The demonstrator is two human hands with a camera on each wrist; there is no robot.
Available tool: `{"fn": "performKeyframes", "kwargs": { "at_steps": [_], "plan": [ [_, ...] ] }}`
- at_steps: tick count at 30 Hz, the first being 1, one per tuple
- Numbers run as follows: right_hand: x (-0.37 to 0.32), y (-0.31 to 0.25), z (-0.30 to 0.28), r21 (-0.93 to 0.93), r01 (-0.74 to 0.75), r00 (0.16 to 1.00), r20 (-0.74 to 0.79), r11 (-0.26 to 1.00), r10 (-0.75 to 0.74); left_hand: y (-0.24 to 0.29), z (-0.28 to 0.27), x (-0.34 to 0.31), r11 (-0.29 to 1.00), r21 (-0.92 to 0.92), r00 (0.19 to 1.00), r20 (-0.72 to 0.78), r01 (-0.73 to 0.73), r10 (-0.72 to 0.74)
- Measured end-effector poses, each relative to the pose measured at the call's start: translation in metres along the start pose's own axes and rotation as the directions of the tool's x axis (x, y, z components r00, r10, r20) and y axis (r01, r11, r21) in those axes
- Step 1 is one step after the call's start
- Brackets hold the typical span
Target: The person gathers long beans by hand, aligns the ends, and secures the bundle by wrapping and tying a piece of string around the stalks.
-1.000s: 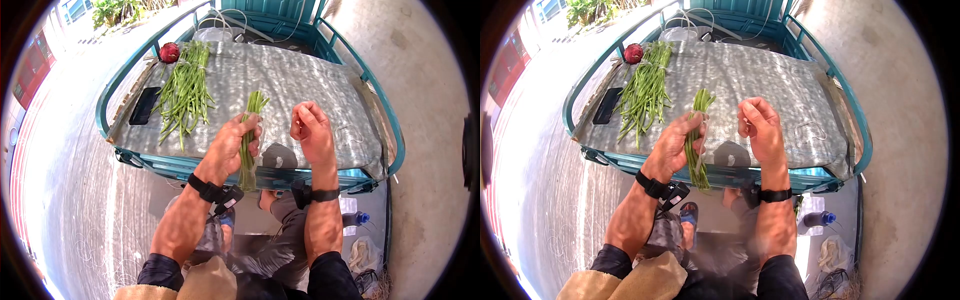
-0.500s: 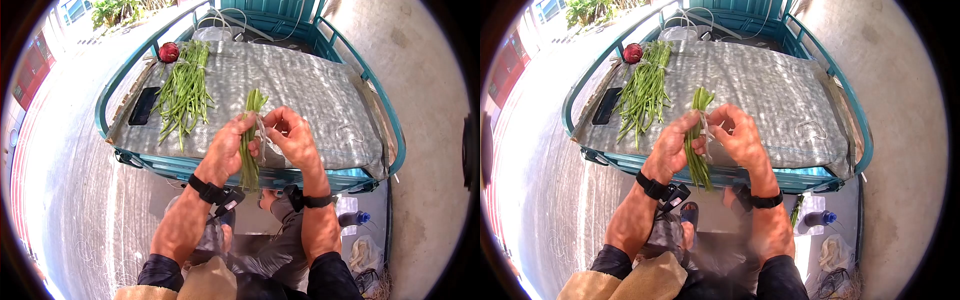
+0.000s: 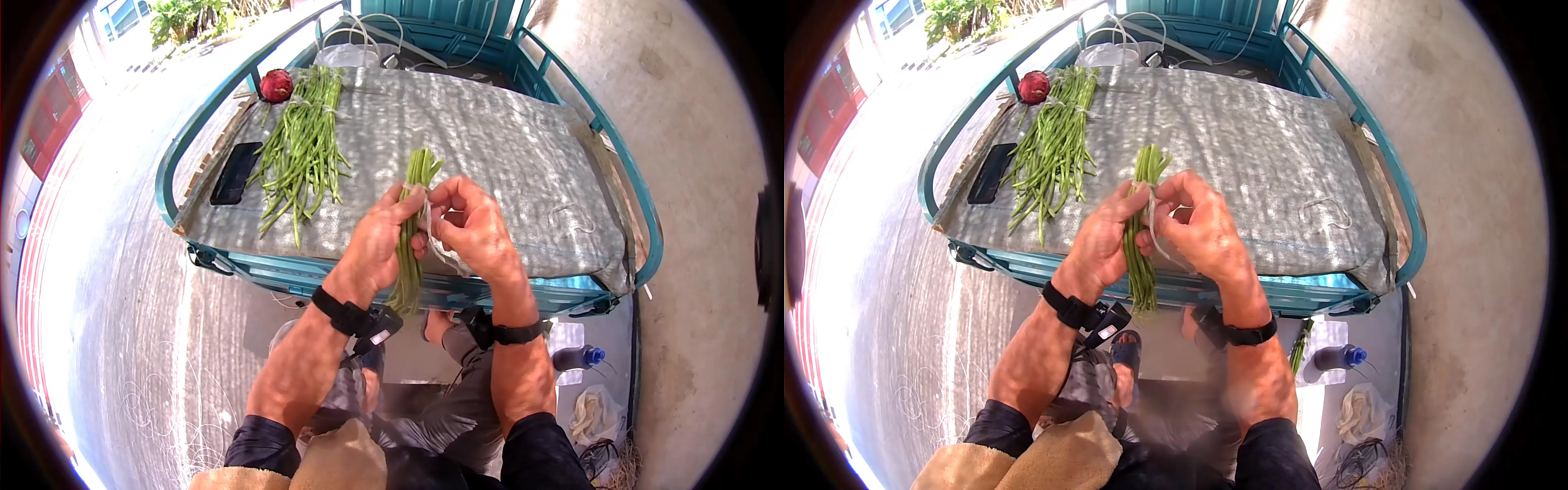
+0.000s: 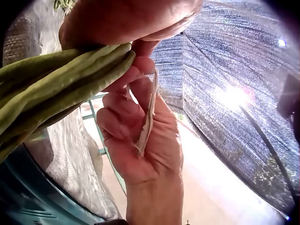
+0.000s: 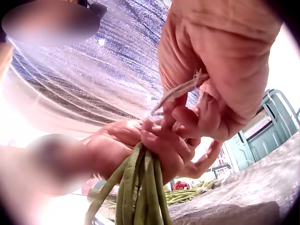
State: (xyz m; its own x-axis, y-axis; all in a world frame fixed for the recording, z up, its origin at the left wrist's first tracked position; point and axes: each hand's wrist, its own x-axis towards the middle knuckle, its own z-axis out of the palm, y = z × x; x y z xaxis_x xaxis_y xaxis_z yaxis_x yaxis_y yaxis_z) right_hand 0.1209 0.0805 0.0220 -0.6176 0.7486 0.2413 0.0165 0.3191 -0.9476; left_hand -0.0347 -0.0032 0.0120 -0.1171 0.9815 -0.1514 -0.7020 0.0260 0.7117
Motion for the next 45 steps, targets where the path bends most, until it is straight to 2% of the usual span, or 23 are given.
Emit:
{"fn": "performKeyframes", "kwargs": {
  "at_steps": [3,9,13,16,18,21,24,30,33,37,40,42,45],
  "plan": [
    [0.0,0.0,-0.005,-0.038,-0.029,0.999,-0.018,0.999,0.028,0.0,0.006,-0.004,1.0,-0.018,1.0,-0.011,0.014,-0.014],
    [-0.002,-0.006,-0.006,-0.212,0.113,0.989,-0.075,0.971,-0.131,-0.002,0.008,-0.005,0.999,-0.02,0.999,-0.037,0.032,-0.033],
    [-0.004,-0.007,-0.007,-0.162,0.111,0.989,-0.077,0.981,-0.125,-0.006,0.005,-0.002,0.999,0.016,0.999,-0.017,0.04,-0.039],
    [-0.005,-0.006,-0.008,-0.104,0.125,0.988,-0.078,0.987,-0.134,-0.01,0.0,0.0,0.998,-0.023,0.997,0.054,0.053,-0.051],
    [-0.005,-0.006,-0.007,-0.016,0.118,0.989,-0.087,0.993,-0.119,-0.011,-0.001,0.001,0.998,-0.015,0.998,0.031,0.06,-0.06],
    [-0.004,-0.008,-0.014,0.013,0.105,0.994,-0.009,0.994,-0.105,-0.011,0.001,0.001,0.995,-0.041,0.996,0.004,0.09,-0.09],
    [-0.004,-0.004,-0.017,0.139,0.085,0.995,0.045,0.987,-0.092,-0.007,0.008,-0.004,0.992,-0.038,0.992,-0.047,0.118,-0.119],
    [-0.006,-0.01,-0.014,0.157,0.141,0.987,0.051,0.977,-0.151,-0.004,0.013,-0.008,0.992,-0.002,0.99,-0.074,0.123,-0.122],
    [-0.005,-0.008,-0.015,0.192,0.088,0.993,0.062,0.978,-0.101,-0.002,0.016,-0.009,0.99,0.048,0.988,-0.089,0.132,-0.127],
    [-0.003,-0.003,-0.017,0.122,0.094,0.995,0.022,0.988,-0.098,-0.003,0.02,-0.009,0.993,0.088,0.997,-0.028,0.078,-0.076],
    [-0.003,-0.004,-0.016,0.087,0.063,0.998,-0.022,0.994,-0.062,0.0,0.025,-0.012,0.991,0.078,0.993,-0.06,0.106,-0.102],
    [-0.003,-0.005,-0.017,0.078,0.034,0.999,-0.039,0.996,-0.031,-0.004,0.018,-0.006,0.989,0.093,0.993,-0.025,0.114,-0.112],
    [0.0,-0.002,-0.017,0.125,0.089,0.994,-0.074,0.988,-0.08,-0.007,0.016,-0.003,0.987,0.095,0.992,-0.035,0.126,-0.123]
  ]
}}
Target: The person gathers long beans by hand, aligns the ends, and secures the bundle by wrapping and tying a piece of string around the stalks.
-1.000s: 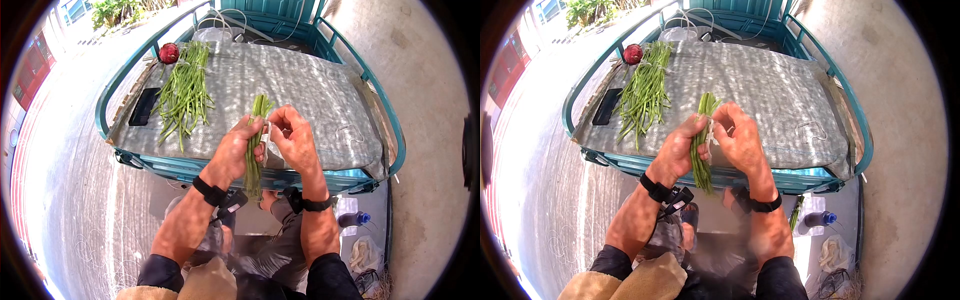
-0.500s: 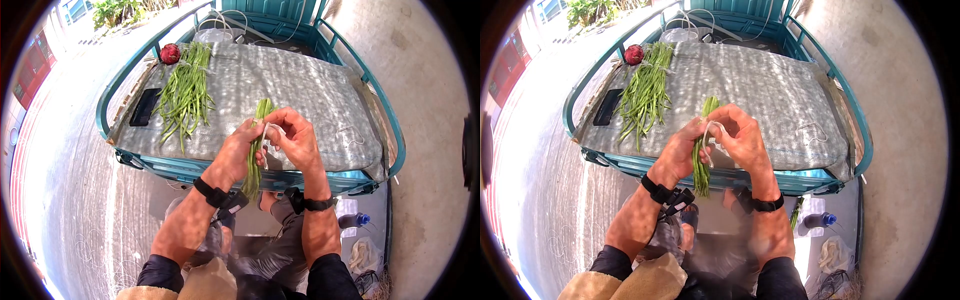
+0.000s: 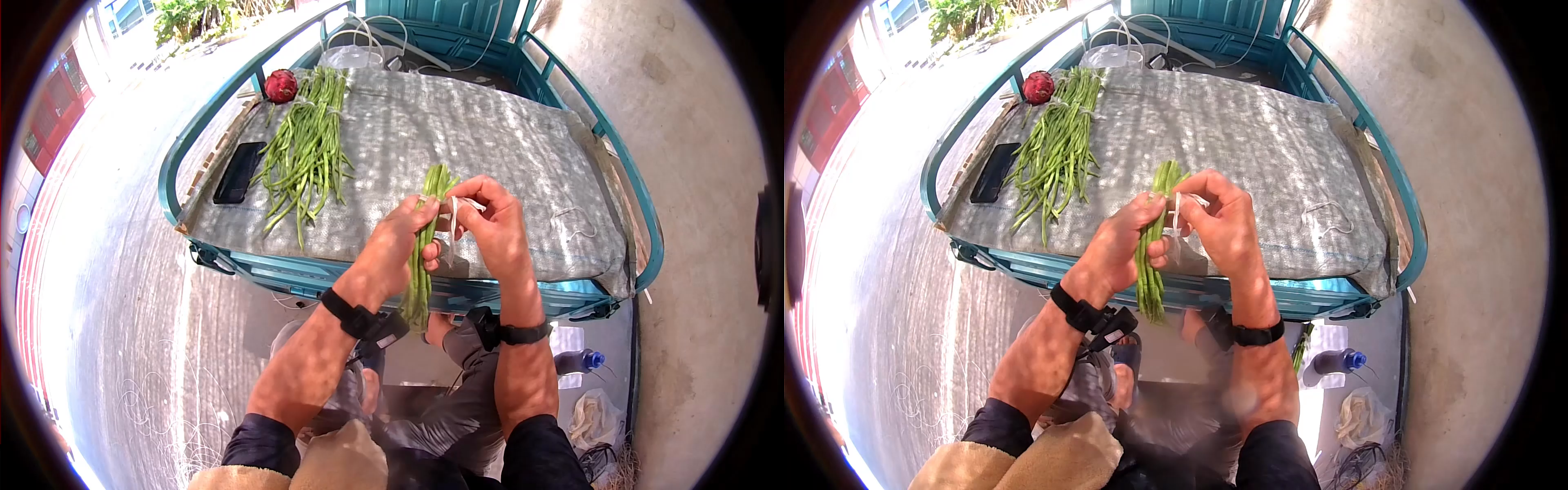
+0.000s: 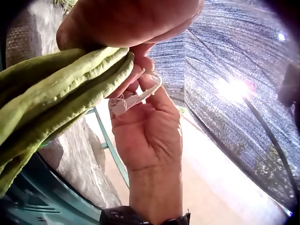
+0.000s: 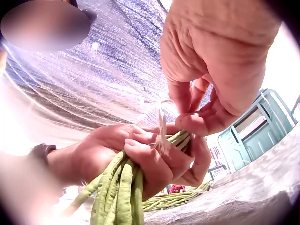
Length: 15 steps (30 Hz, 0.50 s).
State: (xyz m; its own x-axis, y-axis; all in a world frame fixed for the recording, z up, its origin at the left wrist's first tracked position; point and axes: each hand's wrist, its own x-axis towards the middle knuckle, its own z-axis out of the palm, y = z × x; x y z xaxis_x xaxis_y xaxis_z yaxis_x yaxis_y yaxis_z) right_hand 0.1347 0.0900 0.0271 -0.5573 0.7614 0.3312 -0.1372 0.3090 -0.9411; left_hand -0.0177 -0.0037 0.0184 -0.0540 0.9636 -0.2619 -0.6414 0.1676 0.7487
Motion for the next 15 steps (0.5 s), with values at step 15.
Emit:
{"fn": "performKeyframes", "kwargs": {
  "at_steps": [15],
  "plan": [
    [0.022,0.038,-0.005,-0.184,0.057,0.994,-0.086,0.981,-0.074,-0.015,-0.024,0.064,0.947,0.176,0.955,-0.082,-0.269,0.286]
  ]
}}
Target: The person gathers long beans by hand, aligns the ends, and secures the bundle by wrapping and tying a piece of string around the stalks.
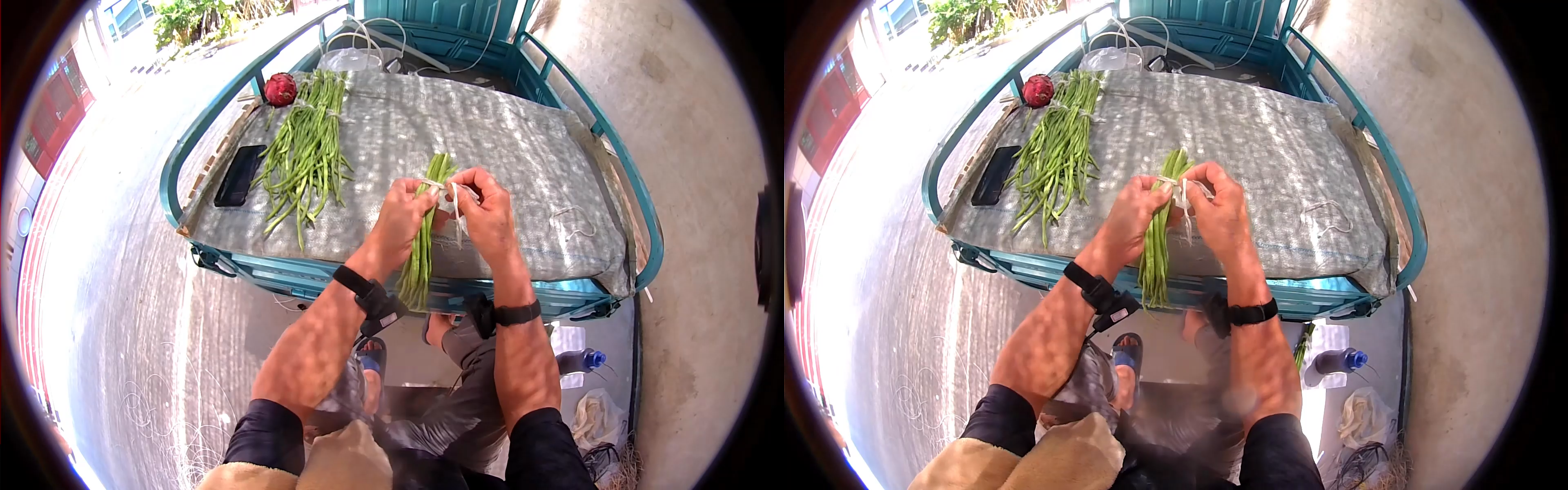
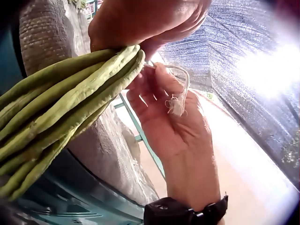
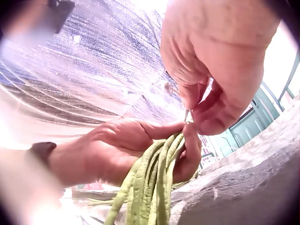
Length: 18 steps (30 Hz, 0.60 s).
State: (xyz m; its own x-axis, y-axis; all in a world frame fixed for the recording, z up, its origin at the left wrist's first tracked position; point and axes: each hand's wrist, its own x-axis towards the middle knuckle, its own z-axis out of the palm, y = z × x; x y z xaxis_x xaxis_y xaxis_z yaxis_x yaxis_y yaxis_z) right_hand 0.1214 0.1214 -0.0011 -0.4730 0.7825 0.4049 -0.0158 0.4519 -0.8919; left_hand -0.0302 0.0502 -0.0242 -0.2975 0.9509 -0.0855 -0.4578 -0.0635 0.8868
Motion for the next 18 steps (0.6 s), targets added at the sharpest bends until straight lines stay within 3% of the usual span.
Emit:
{"fn": "performKeyframes", "kwargs": {
  "at_steps": [1,2,3,4,5,8,11,14,18],
  "plan": [
    [0.002,0.003,0.0,0.011,-0.026,1.0,0.001,1.0,0.026,-0.007,-0.003,0.005,0.994,0.083,0.997,-0.026,-0.075,0.077],
    [0.004,0.007,0.001,0.022,-0.051,0.999,0.002,0.998,0.051,-0.014,-0.007,0.01,0.87,0.418,0.949,-0.054,-0.261,0.311],
    [0.005,0.01,0.001,0.034,-0.076,0.997,0.004,0.997,0.076,-0.013,-0.008,0.011,0.607,0.701,0.852,0.002,-0.374,0.523],
    [0.006,0.014,0.0,-0.001,-0.096,0.995,0.007,0.995,0.096,-0.013,-0.008,0.012,0.248,0.885,0.722,0.132,-0.394,0.679],
    [0.008,0.018,-0.001,-0.037,-0.116,0.993,0.01,0.993,0.116,-0.013,-0.008,0.012,0.231,0.898,0.704,0.112,-0.374,0.701],
    [0.011,0.036,0.005,-0.088,-0.119,0.992,0.041,0.989,0.123,-0.002,-0.008,0.01,0.321,0.903,0.854,0.088,-0.286,0.512],
    [0.013,0.043,0.009,-0.121,-0.113,0.991,0.054,0.986,0.12,-0.013,-0.023,0.027,0.307,0.9,0.864,0.131,-0.31,0.487],
    [0.015,0.043,0.011,-0.142,-0.088,0.994,0.05,0.986,0.096,0.0,-0.024,0.031,0.576,0.795,0.959,0.024,-0.19,0.283],
    [0.018,0.045,0.011,-0.115,-0.108,0.992,0.05,0.988,0.114,-0.007,-0.029,0.041,0.461,0.834,0.911,0.113,-0.303,0.396]
  ]
}}
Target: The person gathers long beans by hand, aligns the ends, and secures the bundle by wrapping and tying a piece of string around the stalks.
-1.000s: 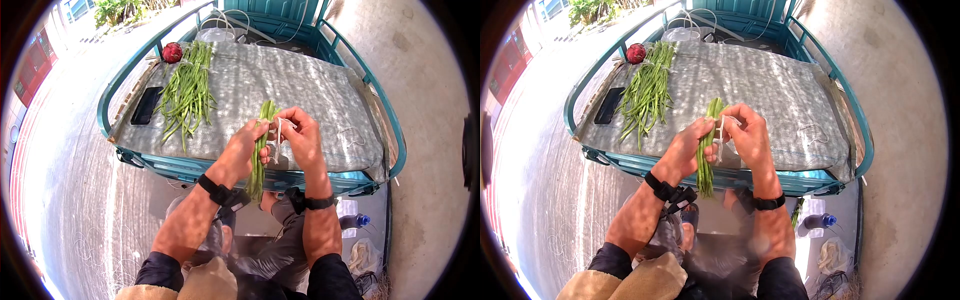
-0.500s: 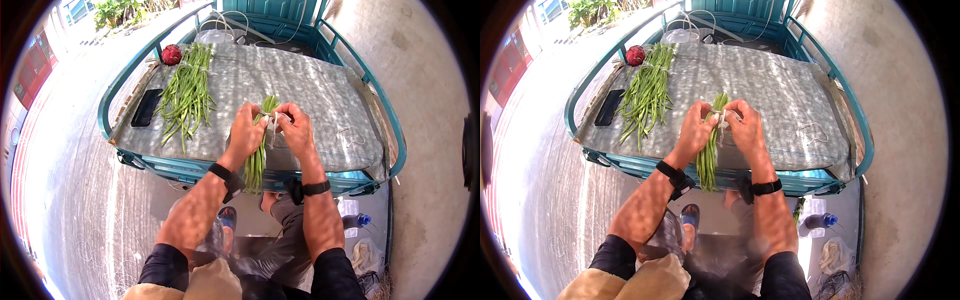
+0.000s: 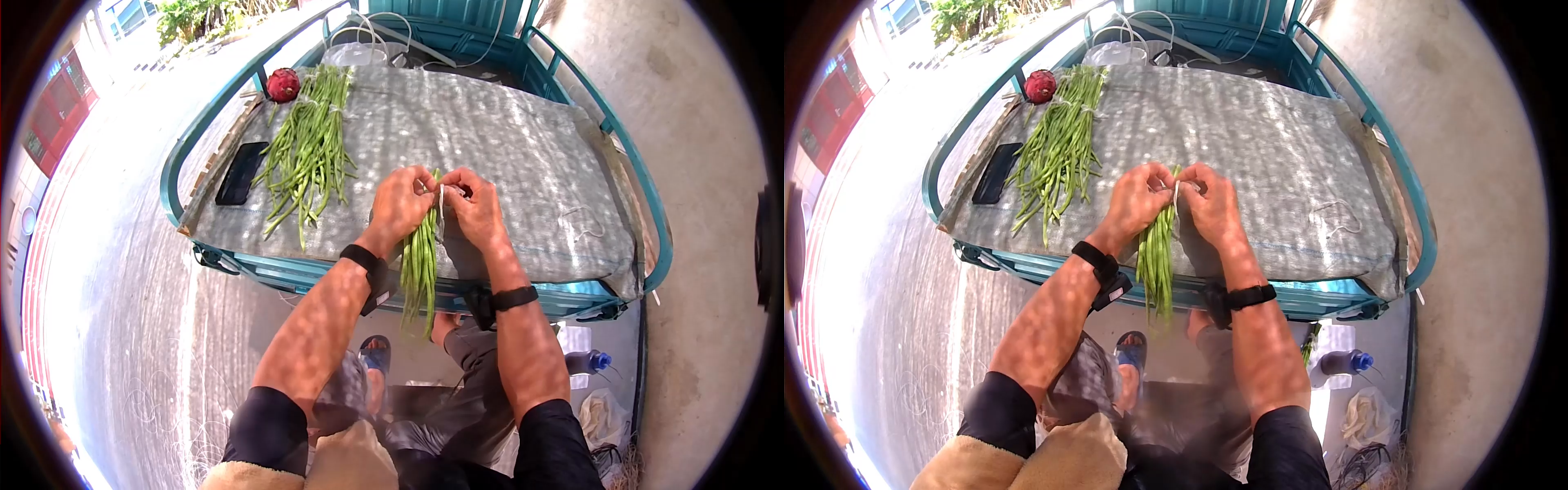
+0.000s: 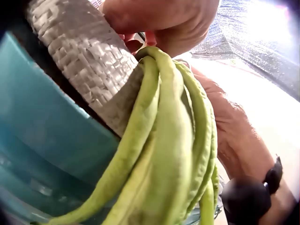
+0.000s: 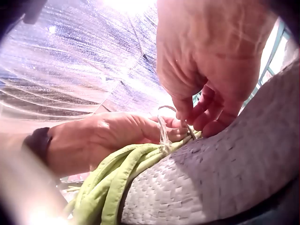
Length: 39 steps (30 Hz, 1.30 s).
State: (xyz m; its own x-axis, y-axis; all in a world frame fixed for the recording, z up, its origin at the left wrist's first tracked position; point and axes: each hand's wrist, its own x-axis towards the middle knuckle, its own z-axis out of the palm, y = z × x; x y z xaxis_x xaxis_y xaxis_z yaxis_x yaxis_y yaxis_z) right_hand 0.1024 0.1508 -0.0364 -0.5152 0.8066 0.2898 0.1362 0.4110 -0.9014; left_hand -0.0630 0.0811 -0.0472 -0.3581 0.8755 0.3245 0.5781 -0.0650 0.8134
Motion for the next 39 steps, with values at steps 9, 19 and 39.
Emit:
{"fn": "performKeyframes", "kwargs": {
  "at_steps": [9,19,39],
  "plan": [
    [0.0,-0.003,-0.003,0.007,-0.036,0.999,0.026,0.999,0.036,0.009,-0.006,0.005,0.992,0.0,0.988,0.092,0.126,-0.125],
    [0.0,-0.013,0.013,-0.308,0.273,0.958,0.005,0.911,-0.286,-0.007,-0.017,0.009,0.913,-0.293,0.943,0.258,0.282,-0.209],
    [0.0,-0.005,0.011,-0.206,0.098,0.995,-0.014,0.974,-0.103,-0.007,-0.013,0.001,0.992,-0.125,0.999,0.028,-0.036,0.039]
  ]
}}
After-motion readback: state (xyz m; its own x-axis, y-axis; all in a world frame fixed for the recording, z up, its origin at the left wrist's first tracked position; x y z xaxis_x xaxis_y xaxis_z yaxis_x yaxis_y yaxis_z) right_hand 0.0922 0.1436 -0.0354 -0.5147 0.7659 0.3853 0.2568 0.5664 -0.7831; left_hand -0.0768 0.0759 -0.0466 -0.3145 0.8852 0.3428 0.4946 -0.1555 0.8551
